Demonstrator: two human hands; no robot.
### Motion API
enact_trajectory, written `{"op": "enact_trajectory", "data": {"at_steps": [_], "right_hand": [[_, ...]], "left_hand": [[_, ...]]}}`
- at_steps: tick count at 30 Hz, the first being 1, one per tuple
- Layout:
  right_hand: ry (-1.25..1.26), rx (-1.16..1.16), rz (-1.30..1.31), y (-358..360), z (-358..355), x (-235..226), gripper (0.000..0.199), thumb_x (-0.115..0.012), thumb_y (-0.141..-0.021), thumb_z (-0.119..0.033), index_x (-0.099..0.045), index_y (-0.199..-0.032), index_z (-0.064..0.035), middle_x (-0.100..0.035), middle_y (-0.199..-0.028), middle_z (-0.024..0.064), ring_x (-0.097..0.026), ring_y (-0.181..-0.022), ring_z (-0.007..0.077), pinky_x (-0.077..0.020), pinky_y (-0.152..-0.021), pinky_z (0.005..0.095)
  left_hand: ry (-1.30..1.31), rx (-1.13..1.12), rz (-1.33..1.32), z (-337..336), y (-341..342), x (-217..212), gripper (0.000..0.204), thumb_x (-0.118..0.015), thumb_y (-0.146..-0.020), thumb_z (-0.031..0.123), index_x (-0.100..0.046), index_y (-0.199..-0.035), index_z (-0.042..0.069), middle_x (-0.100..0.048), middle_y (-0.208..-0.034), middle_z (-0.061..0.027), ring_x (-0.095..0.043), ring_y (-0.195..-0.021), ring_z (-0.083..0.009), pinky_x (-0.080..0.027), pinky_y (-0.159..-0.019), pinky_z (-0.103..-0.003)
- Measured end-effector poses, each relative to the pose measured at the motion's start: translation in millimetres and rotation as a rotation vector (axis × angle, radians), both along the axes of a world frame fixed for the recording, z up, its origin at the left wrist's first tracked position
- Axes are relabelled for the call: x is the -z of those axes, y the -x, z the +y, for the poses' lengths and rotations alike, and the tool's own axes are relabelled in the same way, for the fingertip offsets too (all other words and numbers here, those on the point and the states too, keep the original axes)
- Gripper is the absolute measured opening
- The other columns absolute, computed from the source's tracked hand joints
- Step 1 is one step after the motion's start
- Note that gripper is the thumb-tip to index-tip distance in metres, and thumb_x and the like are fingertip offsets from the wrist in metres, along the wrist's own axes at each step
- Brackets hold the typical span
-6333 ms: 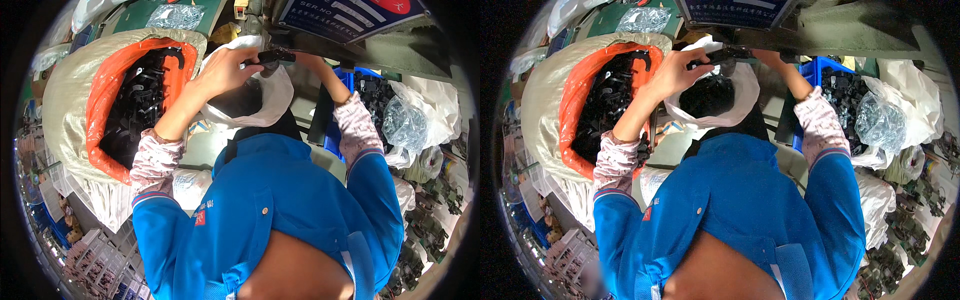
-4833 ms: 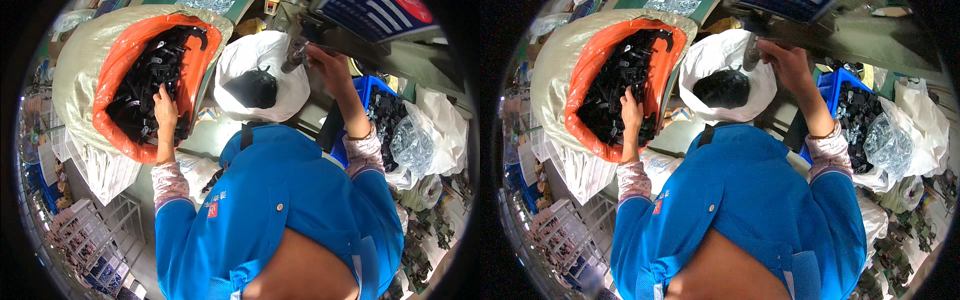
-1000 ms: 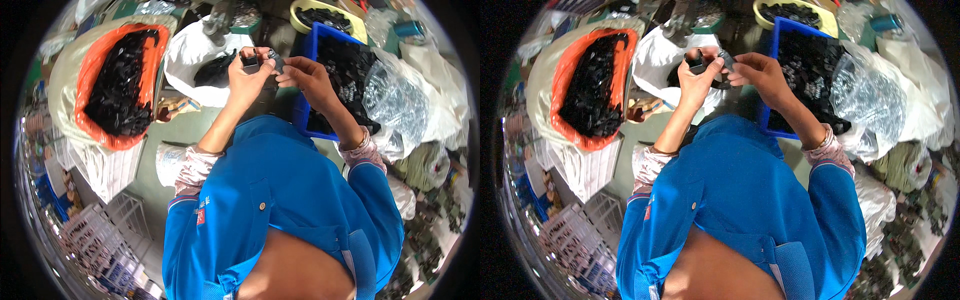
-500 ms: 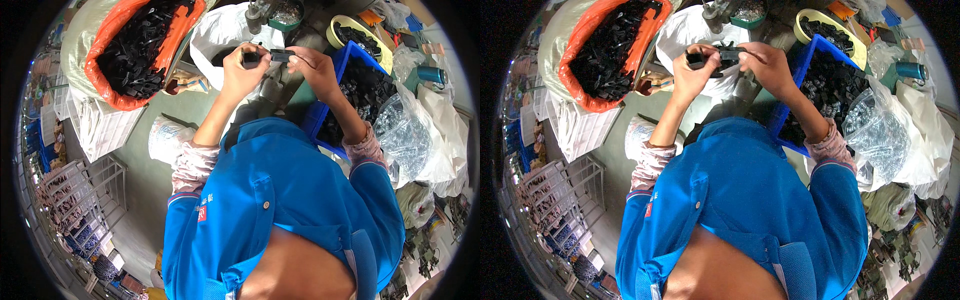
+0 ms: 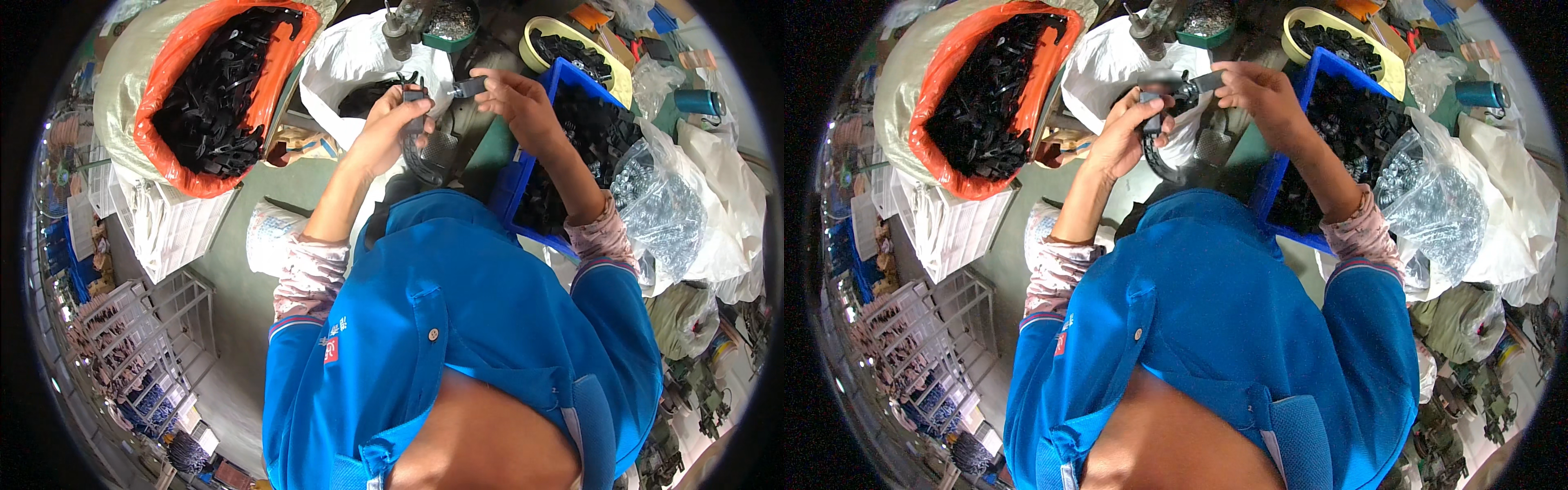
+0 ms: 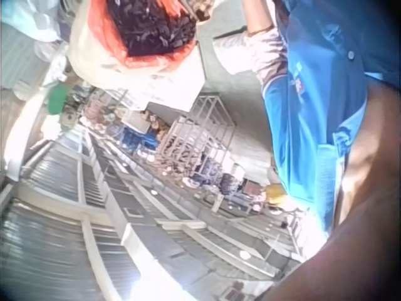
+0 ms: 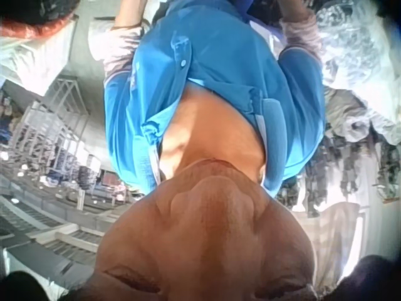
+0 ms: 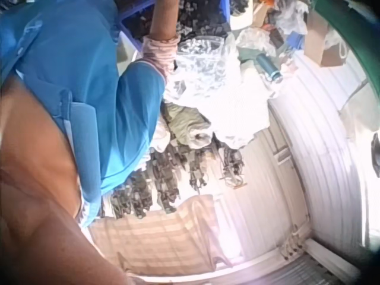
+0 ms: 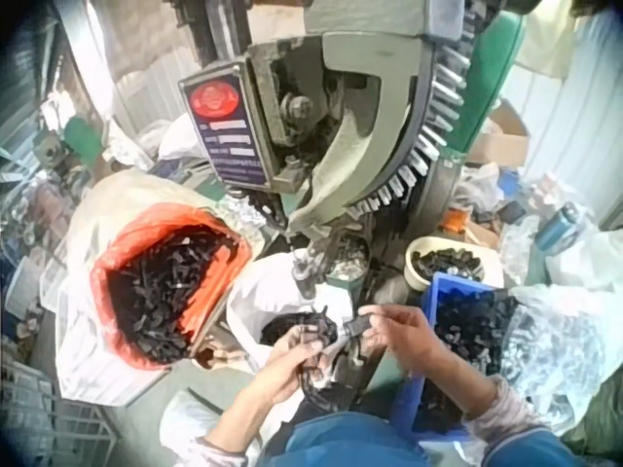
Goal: The person repeatedly picks small black plastic components from a blue bin and a large sack, joins them by hand, and places the assembled units into a white sack. The process is continuous and repetitive throughout the clip.
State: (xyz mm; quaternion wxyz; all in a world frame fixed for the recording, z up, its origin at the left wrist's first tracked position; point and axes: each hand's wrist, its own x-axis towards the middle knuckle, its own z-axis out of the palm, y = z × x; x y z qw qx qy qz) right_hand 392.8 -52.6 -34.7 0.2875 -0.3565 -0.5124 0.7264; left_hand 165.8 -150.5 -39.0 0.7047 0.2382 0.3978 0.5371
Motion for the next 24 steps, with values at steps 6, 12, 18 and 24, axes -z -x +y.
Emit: {"op": "enact_trajectory", "data": {"at_steps": [6,12,18,24], "right_hand": [[-0.105,0.015,0.032,-4,12,-17,0.033,-0.06,-0.098,-0.02,-0.06,-0.12,0.0035,-0.064,-0.102,0.0059,-0.064,-0.092,0.0141,-0.0509,-0.085,0.0288],[-0.218,-0.109,-0.036,-4,19,-11,0.032,-0.066,-0.092,-0.025,-0.065,-0.11,0.0017,-0.066,-0.095,0.0099,-0.063,-0.084,0.0146,-0.0506,-0.077,0.0277],[-0.307,-0.166,-0.122,-2,18,-14,0.033,-0.067,-0.09,-0.025,-0.066,-0.108,0.0026,-0.067,-0.088,0.0101,-0.063,-0.08,0.0144,-0.051,-0.073,0.0283],[-0.257,-0.224,-0.128,1,15,-15,0.026,-0.066,-0.093,-0.02,-0.065,-0.109,0.0007,-0.065,-0.087,0.0057,-0.061,-0.079,0.0108,-0.0476,-0.074,0.025]], "left_hand": [[-0.038,0.156,0.122,-4,-4,-8,0.043,-0.064,-0.093,0.012,-0.048,-0.131,-0.001,-0.064,-0.119,-0.0175,-0.067,-0.102,-0.0256,-0.059,-0.074,-0.036],[-0.029,0.294,0.143,-8,-9,-10,0.048,-0.067,-0.091,0.012,-0.048,-0.134,0.004,-0.065,-0.12,-0.0165,-0.069,-0.097,-0.0273,-0.06,-0.072,-0.037],[-0.029,0.313,0.148,-11,-14,-12,0.045,-0.067,-0.091,0.01,-0.049,-0.133,0.006,-0.065,-0.121,-0.0156,-0.07,-0.095,-0.025,-0.06,-0.066,-0.033],[-0.041,0.309,0.137,-12,-19,-9,0.045,-0.066,-0.091,0.009,-0.048,-0.132,0.006,-0.066,-0.12,-0.0153,-0.07,-0.094,-0.025,-0.059,-0.062,-0.03]]}}
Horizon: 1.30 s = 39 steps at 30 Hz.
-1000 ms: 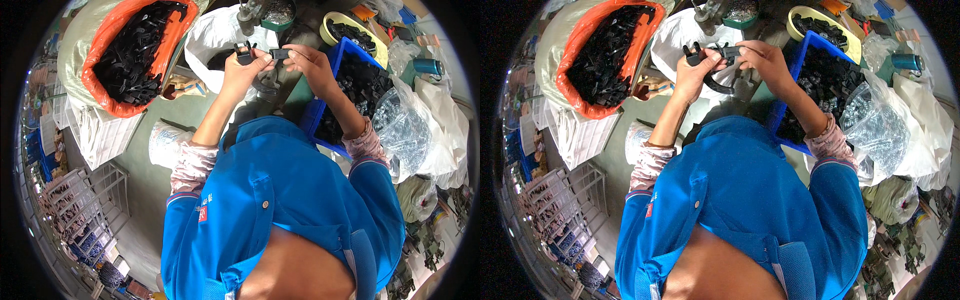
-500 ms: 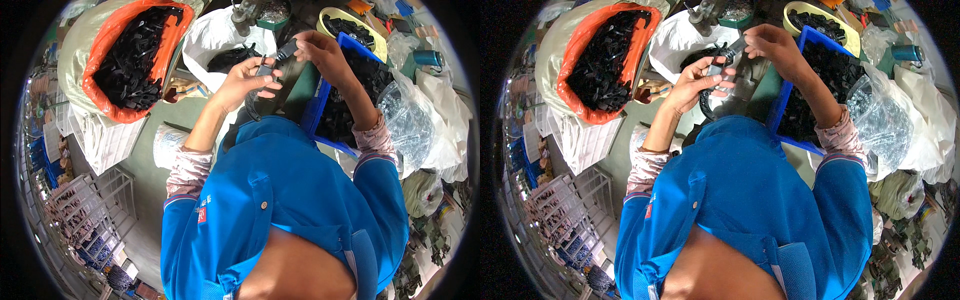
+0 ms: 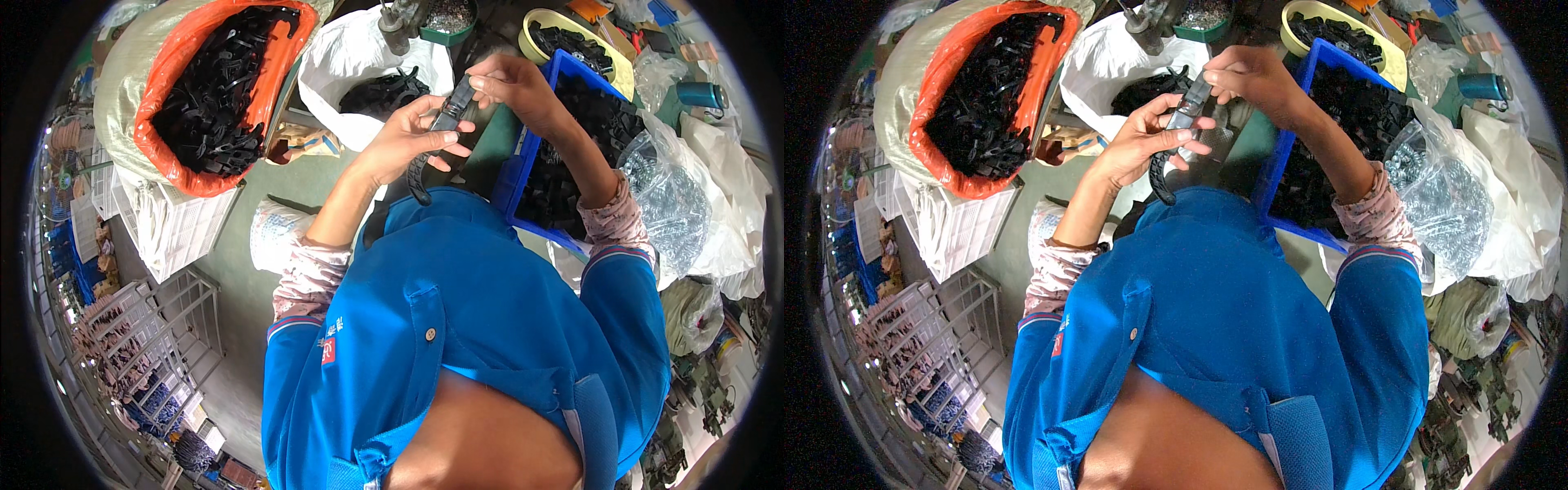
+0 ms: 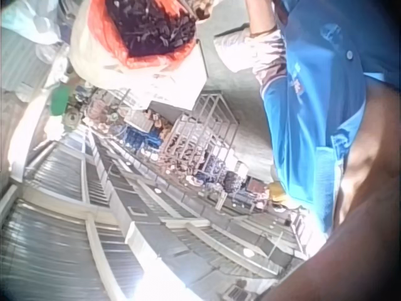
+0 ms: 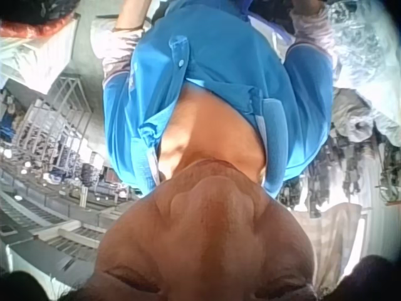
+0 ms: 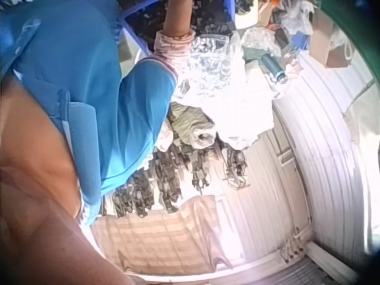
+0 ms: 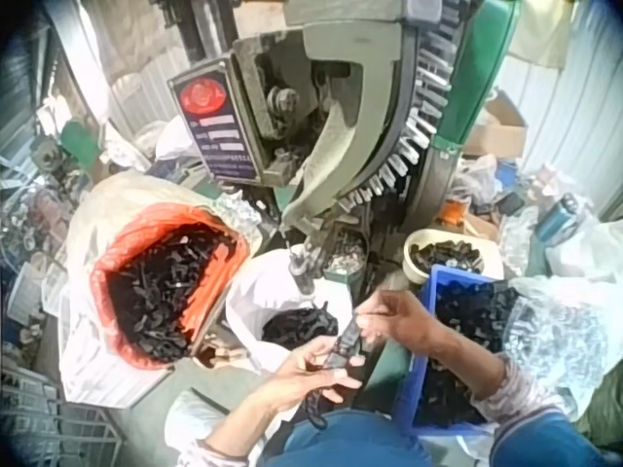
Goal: The person repeatedly picks small black plastic components from a blue bin and a large sack, joins them by hand, and places the assembled units into a white sack. The process is continuous and repetitive throughout the clip.
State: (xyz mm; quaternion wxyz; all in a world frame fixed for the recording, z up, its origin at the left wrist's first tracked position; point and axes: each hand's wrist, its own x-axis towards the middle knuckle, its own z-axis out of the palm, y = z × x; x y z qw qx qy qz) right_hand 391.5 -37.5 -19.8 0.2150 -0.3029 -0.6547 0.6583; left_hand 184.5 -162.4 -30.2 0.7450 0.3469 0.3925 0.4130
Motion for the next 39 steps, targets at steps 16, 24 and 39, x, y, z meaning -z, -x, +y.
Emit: {"op": "enact_trajectory", "data": {"at_steps": [16,24,39], "right_hand": [[0.28,0.089,0.137,3,-30,33,0.015,-0.066,-0.092,-0.013,-0.062,-0.099,0.0004,-0.066,-0.087,0.0041,-0.062,-0.075,0.0083,-0.0495,-0.068,0.0227],[0.405,0.294,0.223,-5,-25,28,0.02,-0.068,-0.091,-0.015,-0.065,-0.098,0.0039,-0.066,-0.092,0.0112,-0.067,-0.083,0.0189,-0.0561,-0.076,0.0305],[-0.773,0.161,-1.014,-106,247,111,0.025,-0.074,-0.079,-0.022,-0.067,-0.096,-0.0041,-0.069,-0.085,0.0178,-0.065,-0.083,0.0393,-0.0516,-0.076,0.042]], "left_hand": [[-0.259,-0.082,0.993,16,-27,-7,0.05,-0.076,-0.085,0.016,-0.039,-0.113,0.001,-0.068,-0.103,-0.0224,-0.07,-0.075,-0.0227,-0.054,-0.061,-0.033],[-0.566,-0.144,0.977,24,-20,0,0.026,-0.077,-0.084,0.017,-0.06,-0.098,0.004,-0.068,-0.087,-0.01,-0.066,-0.075,-0.015,-0.052,-0.066,-0.03],[-0.241,-0.34,0.672,10,0,17,0.021,-0.071,-0.09,0.014,-0.053,-0.085,0.006,-0.062,-0.076,-0.0011,-0.051,-0.065,-0.0045,-0.041,-0.057,-0.023]]}}
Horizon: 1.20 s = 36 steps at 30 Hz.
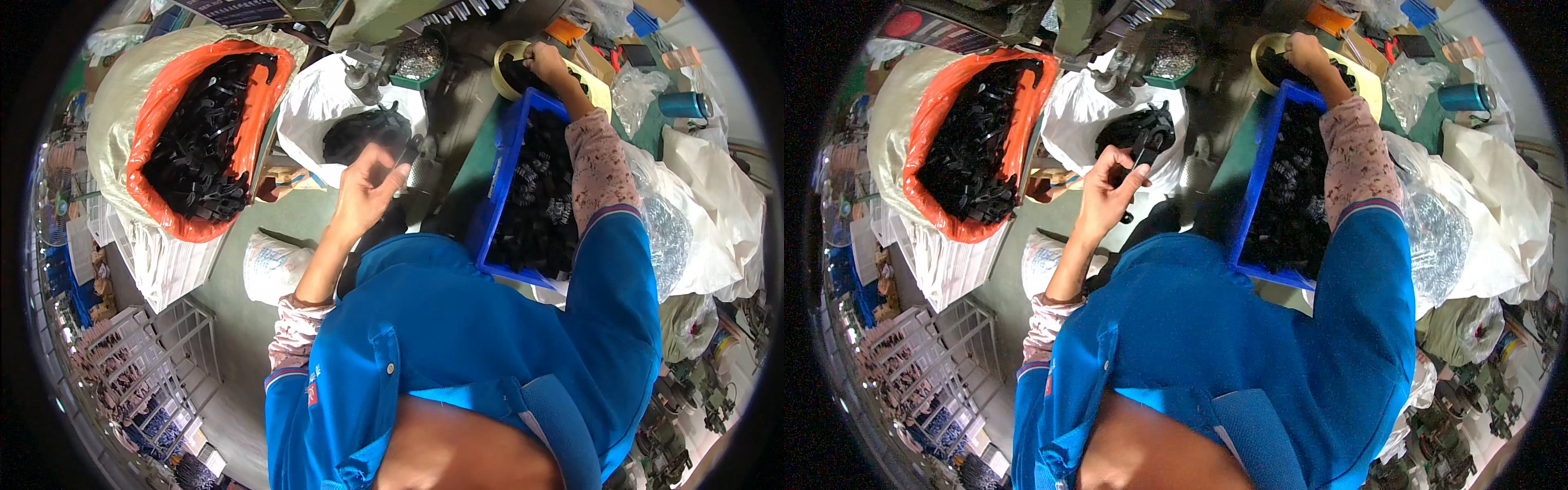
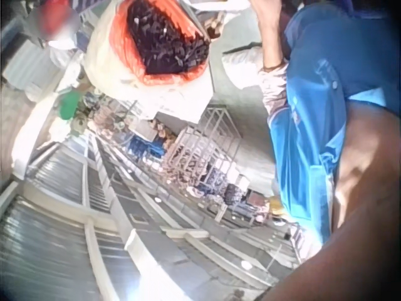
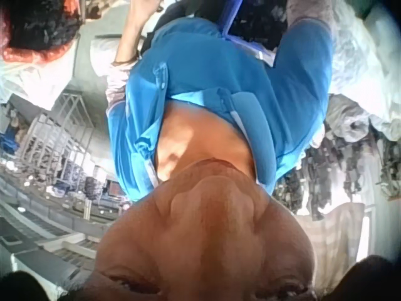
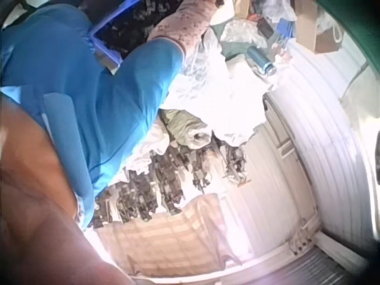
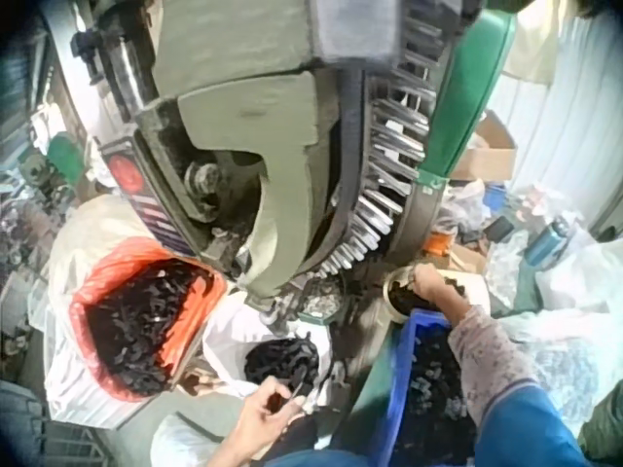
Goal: The person repeatedly picks small black plastic components from a blue bin and a large sack, joins them by hand, and places the assembled units into a white sack. The process is continuous and repetitive throughout the clip.
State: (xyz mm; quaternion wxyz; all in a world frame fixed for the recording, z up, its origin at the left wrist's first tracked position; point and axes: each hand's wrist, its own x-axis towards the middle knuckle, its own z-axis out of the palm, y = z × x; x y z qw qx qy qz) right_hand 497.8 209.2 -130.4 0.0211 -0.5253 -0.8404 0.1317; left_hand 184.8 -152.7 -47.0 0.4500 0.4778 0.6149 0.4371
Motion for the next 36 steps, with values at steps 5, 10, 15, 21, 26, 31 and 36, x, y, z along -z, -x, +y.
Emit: {"op": "enact_trajectory", "data": {"at_steps": [5,10,15,21,26,31,36], "right_hand": [[0.146,0.13,0.574,-12,-23,-44,0.02,-0.072,-0.082,-0.018,-0.07,-0.099,-0.007,-0.067,-0.081,0.009,-0.065,-0.074,0.0216,-0.0518,-0.07,0.033],[0.362,-0.078,0.892,24,-113,-114,0.026,-0.064,-0.092,-0.004,-0.066,-0.118,-0.0028,-0.064,-0.09,-0.002,-0.059,-0.079,0.0059,-0.0486,-0.07,0.0214],[0.516,-0.069,1.158,77,-183,-127,0.028,-0.063,-0.095,-0.012,-0.064,-0.121,-0.0013,-0.064,-0.085,0.0014,-0.055,-0.073,0.0074,-0.0458,-0.068,0.0235],[0.832,0.004,1.248,131,-222,-140,0.031,-0.064,-0.095,-0.015,-0.063,-0.123,-0.0013,-0.061,-0.079,0.001,-0.057,-0.066,0.0092,-0.0477,-0.062,0.0236],[0.715,-0.052,1.104,161,-227,-142,0.03,-0.064,-0.095,-0.014,-0.06,-0.121,0.0023,-0.062,-0.081,0.0035,-0.059,-0.066,0.0096,-0.0496,-0.06,0.0242],[0.66,-0.062,1.149,181,-224,-138,0.026,-0.063,-0.095,-0.014,-0.063,-0.117,0.0004,-0.068,-0.086,0.0084,-0.065,-0.072,0.0116,-0.0537,-0.063,0.0259],[0.652,-0.042,1.158,195,-221,-130,0.026,-0.063,-0.095,-0.012,-0.062,-0.118,0.0013,-0.069,-0.093,0.0104,-0.067,-0.08,0.0132,-0.0546,-0.069,0.026]], "left_hand": [[-0.12,-0.043,-0.274,8,10,0,0.022,-0.072,-0.089,0.008,-0.05,-0.083,0.006,-0.062,-0.107,-0.0069,-0.052,-0.099,-0.0093,-0.043,-0.086,-0.025],[-0.308,-0.023,-0.135,32,15,5,0.024,-0.072,-0.087,0.006,-0.049,-0.08,0.004,-0.064,-0.104,-0.0071,-0.055,-0.098,-0.0097,-0.045,-0.082,-0.026],[-0.221,0.058,-0.167,45,32,-5,0.023,-0.073,-0.086,0.007,-0.051,-0.079,0.002,-0.068,-0.115,-0.012,-0.055,-0.092,-0.0068,-0.046,-0.077,-0.023],[-0.303,0.112,-0.116,43,60,-5,0.022,-0.072,-0.084,0.003,-0.051,-0.078,0.001,-0.068,-0.121,-0.0147,-0.058,-0.092,-0.0075,-0.051,-0.077,-0.026],[-0.363,0.134,-0.014,44,82,-13,0.025,-0.072,-0.082,0.002,-0.048,-0.076,0.001,-0.069,-0.116,-0.0161,-0.063,-0.09,-0.0106,-0.053,-0.076,-0.029],[-0.38,0.138,0.028,50,100,-16,0.026,-0.072,-0.082,0.002,-0.047,-0.076,0.001,-0.07,-0.115,-0.0165,-0.065,-0.087,-0.013,-0.054,-0.074,-0.029],[-0.437,0.218,0.059,62,116,-15,0.025,-0.072,-0.081,0.003,-0.047,-0.077,0.001,-0.069,-0.117,-0.0163,-0.066,-0.083,-0.0152,-0.053,-0.072,-0.03]]}}
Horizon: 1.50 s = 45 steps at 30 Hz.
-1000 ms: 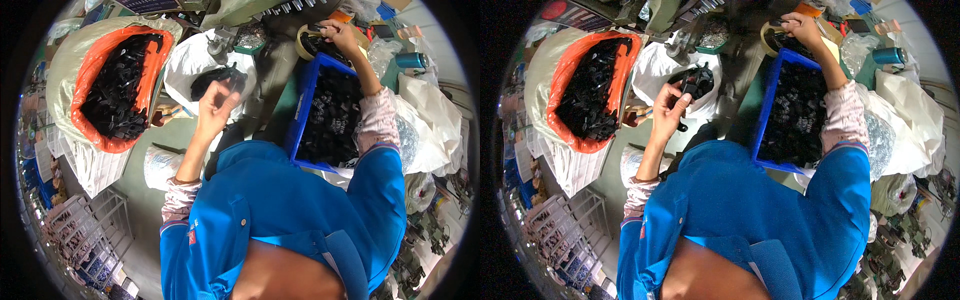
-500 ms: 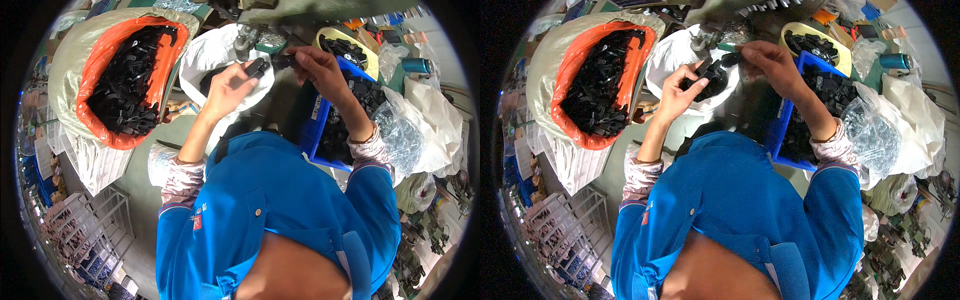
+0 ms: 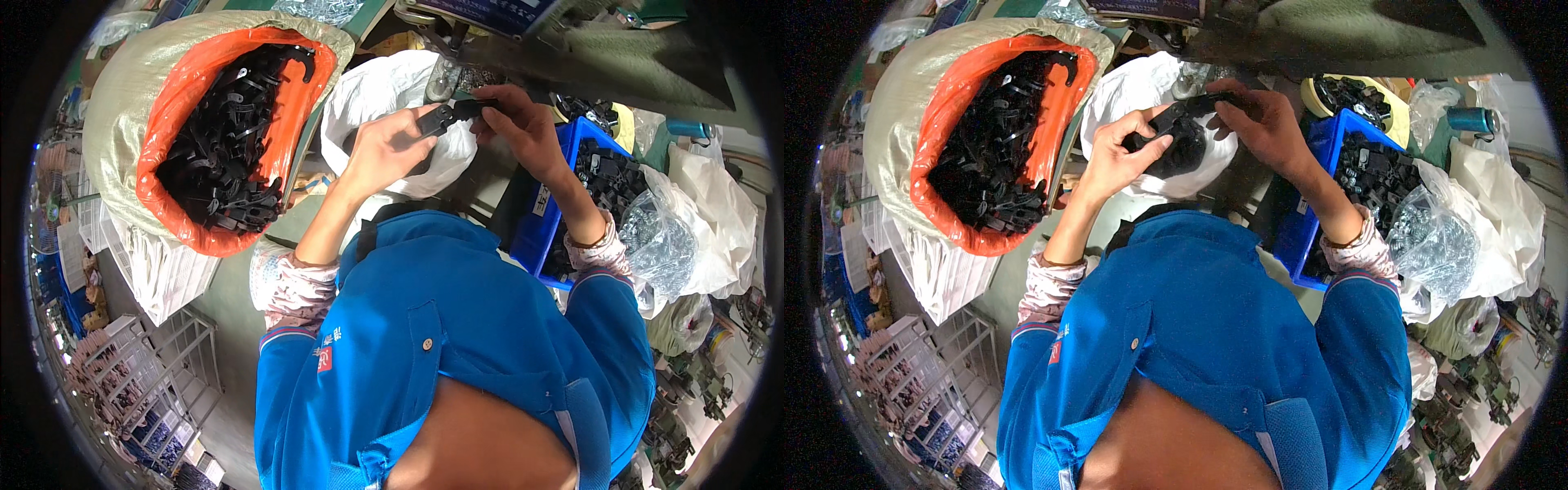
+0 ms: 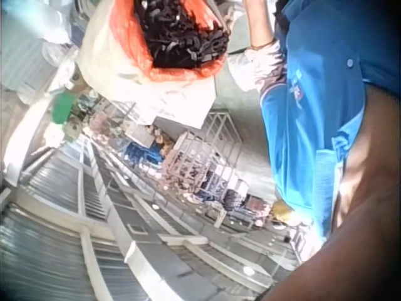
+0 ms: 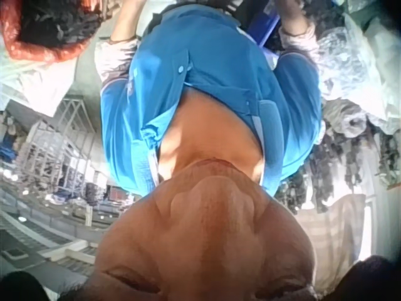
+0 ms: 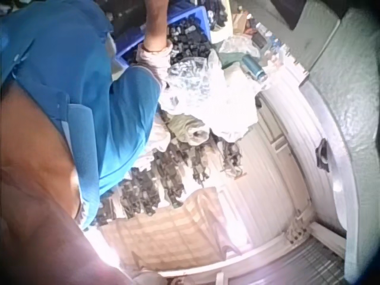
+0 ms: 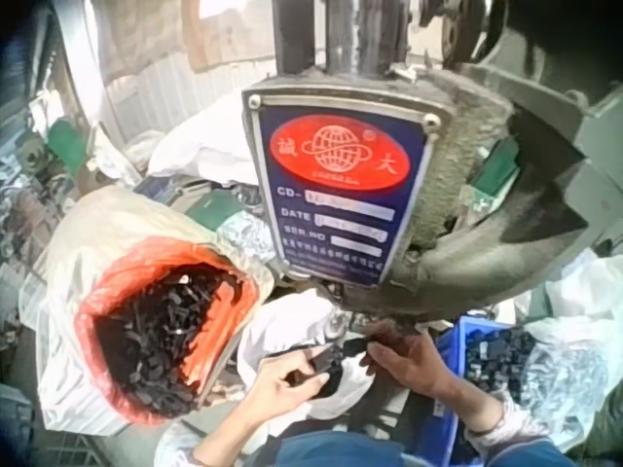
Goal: The person repeatedly picks small black plastic components from a blue bin and a large sack, joins them by hand, and places the assembled units into a white sack. The process is continuous and repetitive throughout the clip.
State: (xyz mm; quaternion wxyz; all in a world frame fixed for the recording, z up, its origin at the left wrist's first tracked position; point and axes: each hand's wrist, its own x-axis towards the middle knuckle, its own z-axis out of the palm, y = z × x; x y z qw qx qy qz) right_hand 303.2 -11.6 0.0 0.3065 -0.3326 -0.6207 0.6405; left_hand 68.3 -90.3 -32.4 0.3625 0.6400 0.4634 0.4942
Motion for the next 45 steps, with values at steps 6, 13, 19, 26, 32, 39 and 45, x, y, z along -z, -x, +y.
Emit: {"op": "enact_trajectory", "data": {"at_steps": [6,13,19,26,32,39,45], "right_hand": [[-0.122,0.06,-0.069,17,-3,8,0.026,-0.064,-0.092,-0.004,-0.063,-0.119,0.0001,-0.067,-0.103,0.0086,-0.066,-0.086,0.0137,-0.0554,-0.075,0.0284],[-0.352,0.153,-0.169,32,-6,9,0.028,-0.064,-0.089,0.006,-0.065,-0.117,0.0021,-0.068,-0.099,0.0084,-0.066,-0.088,0.0128,-0.0539,-0.08,0.025],[-0.583,0.232,-0.245,43,-3,11,0.027,-0.065,-0.087,0.008,-0.066,-0.114,0.0027,-0.07,-0.102,0.0118,-0.069,-0.086,0.0144,-0.0566,-0.077,0.0262],[-0.792,0.293,-0.24,41,12,19,0.025,-0.064,-0.088,0.007,-0.065,-0.114,0.0049,-0.07,-0.102,0.0125,-0.069,-0.087,0.0169,-0.0585,-0.078,0.0295],[-0.281,0.282,-0.143,38,19,44,0.025,-0.064,-0.091,0.001,-0.063,-0.116,0.004,-0.07,-0.1,0.0124,-0.068,-0.084,0.0167,-0.06,-0.074,0.0305],[-0.177,0.219,-0.151,37,24,30,0.026,-0.065,-0.093,-0.005,-0.063,-0.118,0.0031,-0.07,-0.099,0.0115,-0.068,-0.083,0.0154,-0.0595,-0.072,0.0283],[-0.435,0.225,-0.536,15,65,70,0.028,-0.06,-0.091,-0.007,-0.066,-0.117,-0.0012,-0.067,-0.108,0.0121,-0.065,-0.097,0.0248,-0.0559,-0.082,0.0346]], "left_hand": [[-0.035,0.028,0.046,16,16,4,0.025,-0.073,-0.08,0.006,-0.049,-0.077,0.001,-0.068,-0.121,-0.0137,-0.068,-0.08,-0.0237,-0.054,-0.073,-0.032],[-0.179,0.115,0.305,35,29,-18,0.017,-0.074,-0.077,0.003,-0.057,-0.075,-0.002,-0.069,-0.116,-0.0184,-0.069,-0.082,-0.0267,-0.053,-0.074,-0.034],[-0.38,0.169,0.461,55,42,-28,0.016,-0.073,-0.075,0.006,-0.068,-0.087,-0.003,-0.07,-0.107,-0.0174,-0.066,-0.075,-0.0324,-0.053,-0.07,-0.037],[-0.47,0.214,0.49,83,46,-36,0.026,-0.071,-0.076,0.007,-0.068,-0.1,-0.003,-0.071,-0.097,-0.0158,-0.065,-0.075,-0.0337,-0.052,-0.068,-0.039],[-0.196,0.254,0.549,87,43,-34,0.021,-0.072,-0.079,0.011,-0.065,-0.096,0.002,-0.067,-0.084,-0.0136,-0.059,-0.066,-0.0346,-0.048,-0.06,-0.04],[-0.118,0.29,0.606,91,55,-41,0.021,-0.074,-0.083,0.021,-0.065,-0.089,0.004,-0.061,-0.073,-0.0165,-0.055,-0.06,-0.0312,-0.044,-0.057,-0.038],[-0.061,0.256,0.484,79,64,-38,0.02,-0.073,-0.084,0.015,-0.071,-0.1,0.004,-0.068,-0.081,-0.0149,-0.057,-0.058,-0.0233,-0.046,-0.057,-0.034]]}}
